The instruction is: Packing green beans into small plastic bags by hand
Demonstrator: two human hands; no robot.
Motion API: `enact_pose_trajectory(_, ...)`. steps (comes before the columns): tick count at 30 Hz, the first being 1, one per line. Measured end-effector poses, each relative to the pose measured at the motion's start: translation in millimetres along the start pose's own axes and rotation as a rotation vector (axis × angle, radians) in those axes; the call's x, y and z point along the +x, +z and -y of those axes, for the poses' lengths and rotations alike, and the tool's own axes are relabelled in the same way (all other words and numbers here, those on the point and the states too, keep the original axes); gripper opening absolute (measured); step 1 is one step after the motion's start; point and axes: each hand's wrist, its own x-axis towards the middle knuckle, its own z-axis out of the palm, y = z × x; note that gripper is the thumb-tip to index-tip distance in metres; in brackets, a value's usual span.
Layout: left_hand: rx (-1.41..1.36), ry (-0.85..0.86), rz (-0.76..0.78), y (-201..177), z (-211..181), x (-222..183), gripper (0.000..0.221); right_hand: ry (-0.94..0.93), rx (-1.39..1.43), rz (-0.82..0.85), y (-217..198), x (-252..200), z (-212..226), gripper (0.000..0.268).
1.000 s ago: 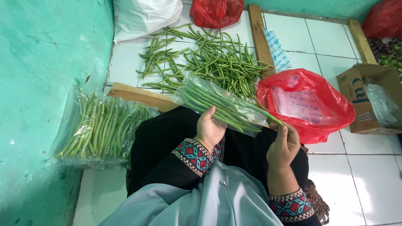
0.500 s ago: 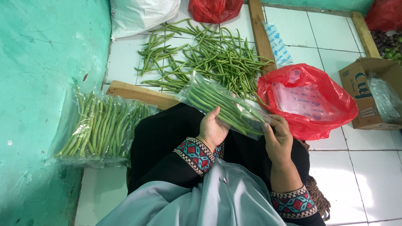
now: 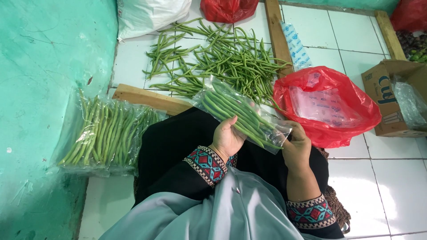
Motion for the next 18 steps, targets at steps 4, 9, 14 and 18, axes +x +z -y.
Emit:
enact_pose_trajectory(4, -0.025, -0.084, -0.132, -113.2, 24.3, 42.5, 0.043, -0.047, 0.002, -0.055, -2.1, -0.9, -24.7, 0.022)
enact_pose_trajectory(9, -0.014, -0.087, -0.12, -97.2, 22.9, 33.5, 0.041, -0.084, 0.224, -0.122, -0.5, -8.1, -34.1, 0.018)
enact_pose_trajectory(14, -0.084, 0.008, -0.096, -66.8, 4.6, 30.8, 0.04, 0.038, 0.567, -0.219, 20.7, -32.0, -29.8, 0.022)
enact_pose_trajectory(18, -0.107, 0.096, -0.099, -50.4, 10.2, 29.2, 0.046, 0.357, 0.649, 0.304, 40.4, -77.3, -46.5, 0.086)
